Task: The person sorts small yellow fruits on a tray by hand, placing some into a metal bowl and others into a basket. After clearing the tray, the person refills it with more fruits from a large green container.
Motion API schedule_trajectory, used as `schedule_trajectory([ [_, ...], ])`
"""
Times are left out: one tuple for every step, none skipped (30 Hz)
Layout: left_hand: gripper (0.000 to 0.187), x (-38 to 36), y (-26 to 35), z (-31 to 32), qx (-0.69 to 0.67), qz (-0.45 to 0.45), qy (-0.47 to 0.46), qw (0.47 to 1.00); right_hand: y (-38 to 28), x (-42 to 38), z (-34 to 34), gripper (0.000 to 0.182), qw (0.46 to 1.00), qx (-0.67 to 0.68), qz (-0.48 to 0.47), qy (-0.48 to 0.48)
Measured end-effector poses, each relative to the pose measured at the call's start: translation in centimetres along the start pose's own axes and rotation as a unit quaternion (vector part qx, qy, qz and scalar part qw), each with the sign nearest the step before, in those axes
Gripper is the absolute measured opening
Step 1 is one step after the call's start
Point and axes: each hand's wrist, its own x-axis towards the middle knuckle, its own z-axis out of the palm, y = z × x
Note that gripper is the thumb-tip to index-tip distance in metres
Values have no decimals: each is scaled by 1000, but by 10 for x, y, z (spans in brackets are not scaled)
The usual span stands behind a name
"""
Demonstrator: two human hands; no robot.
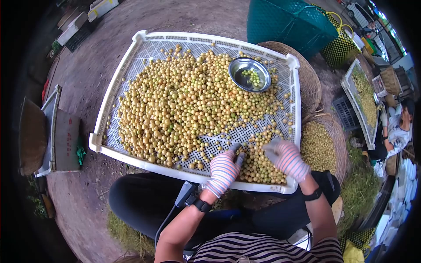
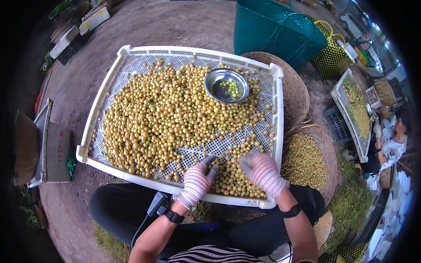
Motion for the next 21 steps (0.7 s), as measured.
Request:
schedule_trajectory([
  [37, 1, 0, 2, -6, 3, 1, 1000, 12, 19, -4, 23, 993, 0, 31, 113],
  [37, 1, 2, 2, -11, -8, -10, 1000, 40, 38, -1, 22, 988, -64, 17, 137],
  [36, 1, 4, 2, -12, 3, -3, 1000, 65, 56, 4, 22, 979, -128, 1, 161],
  [36, 0, 5, 2, -13, 13, 3, 1000, 75, 68, 9, 22, 977, -149, 15, 149],
  [36, -2, 5, 2, -14, 20, 9, 1000, 81, 76, 13, 23, 976, -169, 30, 134],
  [36, -1, 7, 0, 1, 10, -9, 1000, 82, 82, 14, 23, 974, -190, 45, 119],
  [36, -1, 8, -2, 3, 8, -13, 1000, 83, 87, 14, 23, 972, -203, 71, 97],
  [36, 0, 10, -3, 5, 5, -17, 1000, 83, 90, 15, 23, 969, -216, 97, 75],
  [36, 0, 10, -3, 8, 2, -22, 1000, 80, 94, 15, 23, 964, -228, 124, 52],
  [37, 0, 9, -2, -9, -1, -21, 1000, 79, 94, 14, 20, 967, -223, 107, 61],
  [37, 0, 10, -2, -4, -8, -29, 1000, 76, 92, 13, 19, 968, -209, 129, 52],
  [37, 0, 12, -4, 0, -13, -37, 999, 72, 91, 11, 18, 968, -197, 151, 43],
  [37, 1, 14, -5, 4, -19, -43, 999, 61, 89, 5, 17, 967, -184, 172, 35],
  [41, 0, 11, -1, 6, 3, -23, 1000, 48, 77, 1, 17, 984, -104, 112, 95],
  [44, 0, 15, -5, 12, -4, -38, 999, 42, 69, 8, 17, 991, -39, 76, 103],
  [47, 0, 21, -10, 17, -10, -55, 998, 36, 60, 15, 17, 993, 27, 40, 110],
  [50, 0, 25, -12, 23, -15, -72, 997, 30, 51, 23, 18, 989, 93, 5, 117],
  [58, 1, 23, -6, 58, 10, -68, 996, 15, 40, 31, 18, 991, 89, 4, 104],
  [58, 0, 24, -5, 81, 18, -71, 994, -3, 33, 38, 18, 992, 86, 2, 92],
  [58, -1, 25, -4, 106, 27, -73, 991, -17, 27, 42, 17, 989, 116, 18, 93],
  [57, -3, 26, -3, 131, 36, -74, 988, -27, 23, 43, 16, 984, 146, 33, 95],
])
